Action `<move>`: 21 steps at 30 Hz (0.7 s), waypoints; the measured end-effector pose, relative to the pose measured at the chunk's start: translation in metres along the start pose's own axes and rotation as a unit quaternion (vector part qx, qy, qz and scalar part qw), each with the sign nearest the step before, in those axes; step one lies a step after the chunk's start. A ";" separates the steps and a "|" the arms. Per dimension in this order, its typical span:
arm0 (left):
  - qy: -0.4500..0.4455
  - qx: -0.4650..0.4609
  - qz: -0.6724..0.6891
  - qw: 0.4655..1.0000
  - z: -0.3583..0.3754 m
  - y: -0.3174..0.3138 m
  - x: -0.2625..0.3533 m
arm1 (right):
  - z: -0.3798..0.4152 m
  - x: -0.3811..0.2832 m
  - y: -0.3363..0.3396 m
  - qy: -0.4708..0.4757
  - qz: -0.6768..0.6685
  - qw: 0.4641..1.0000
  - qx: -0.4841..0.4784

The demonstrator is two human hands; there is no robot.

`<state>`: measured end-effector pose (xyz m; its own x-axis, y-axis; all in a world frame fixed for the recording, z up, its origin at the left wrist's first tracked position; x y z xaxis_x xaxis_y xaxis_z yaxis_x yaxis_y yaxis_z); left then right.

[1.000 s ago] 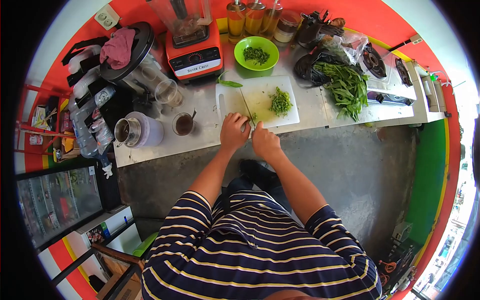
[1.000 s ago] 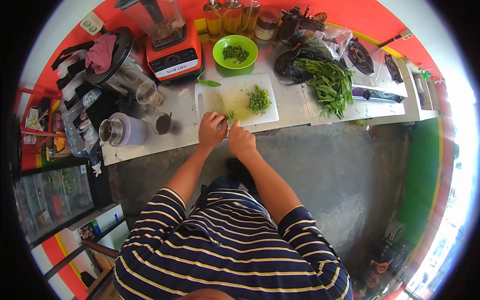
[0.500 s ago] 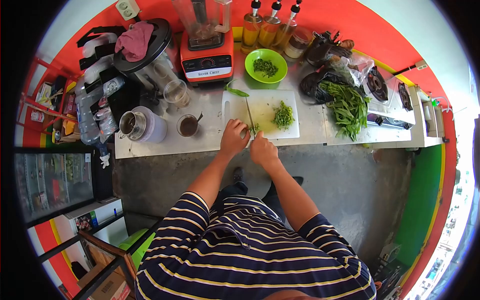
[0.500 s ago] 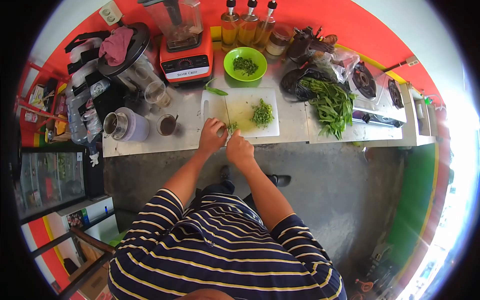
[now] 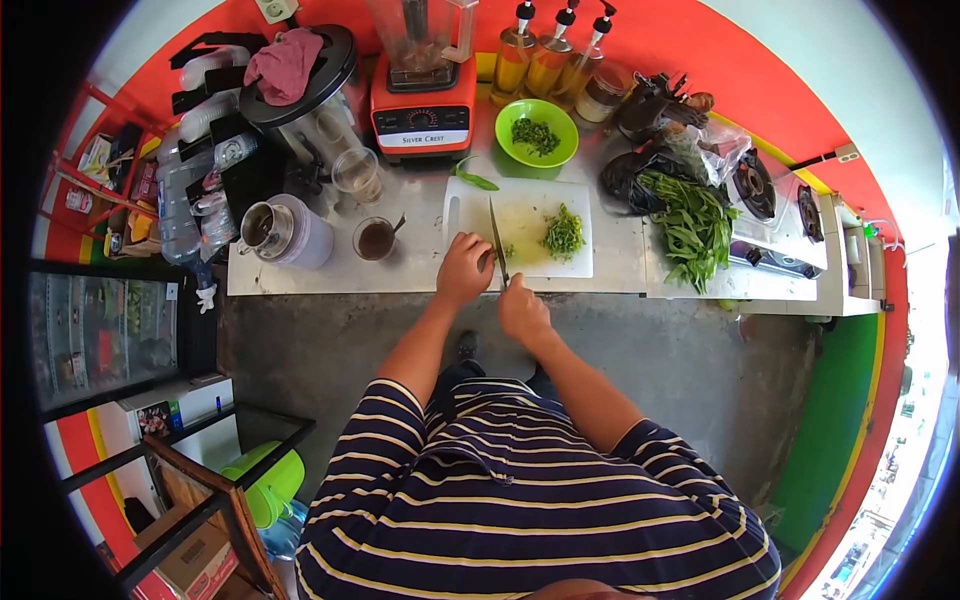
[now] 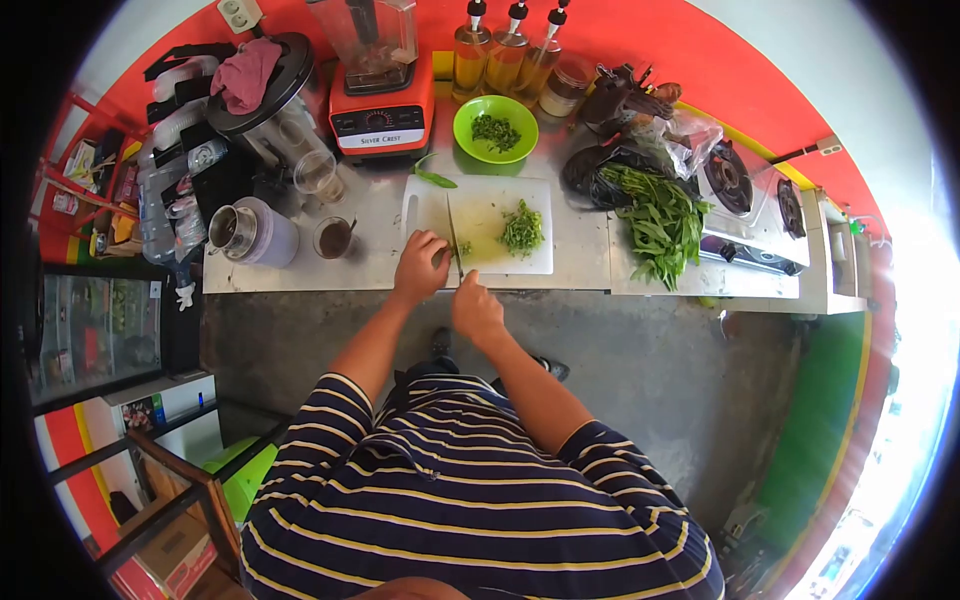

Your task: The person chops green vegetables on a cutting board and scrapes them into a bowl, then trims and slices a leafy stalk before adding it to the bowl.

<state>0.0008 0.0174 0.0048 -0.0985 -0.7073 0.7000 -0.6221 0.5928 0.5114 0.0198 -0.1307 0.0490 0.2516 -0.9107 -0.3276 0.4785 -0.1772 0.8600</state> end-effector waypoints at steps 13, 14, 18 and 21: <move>0.007 -0.007 -0.005 1.000 0.003 -0.002 -0.002 | 0.005 0.005 -0.004 0.016 0.002 1.000 0.024; 0.003 0.003 -0.007 1.000 0.002 -0.003 -0.003 | 0.005 0.004 -0.006 0.016 -0.001 1.000 0.027; -0.008 -0.002 -0.007 1.000 0.002 -0.003 -0.002 | -0.005 0.001 -0.002 0.020 0.002 0.999 0.037; -0.004 0.000 0.003 1.000 0.001 -0.001 0.000 | -0.015 -0.001 0.007 0.027 0.008 0.999 0.034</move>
<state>0.0006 0.0163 0.0041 -0.1081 -0.7073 0.6986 -0.6214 0.5966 0.5079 0.0360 -0.1255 0.0497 0.3056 -0.8923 -0.3322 0.4155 -0.1889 0.8897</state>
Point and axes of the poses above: each hand's wrist, its own z-axis away from the middle knuckle, its own y-axis out of the back of the hand, x = y × z, the point moved 1 cm from there along -z, towards the middle knuckle, and after that the axes turned 8 degrees about x, right-handed, at the moved point
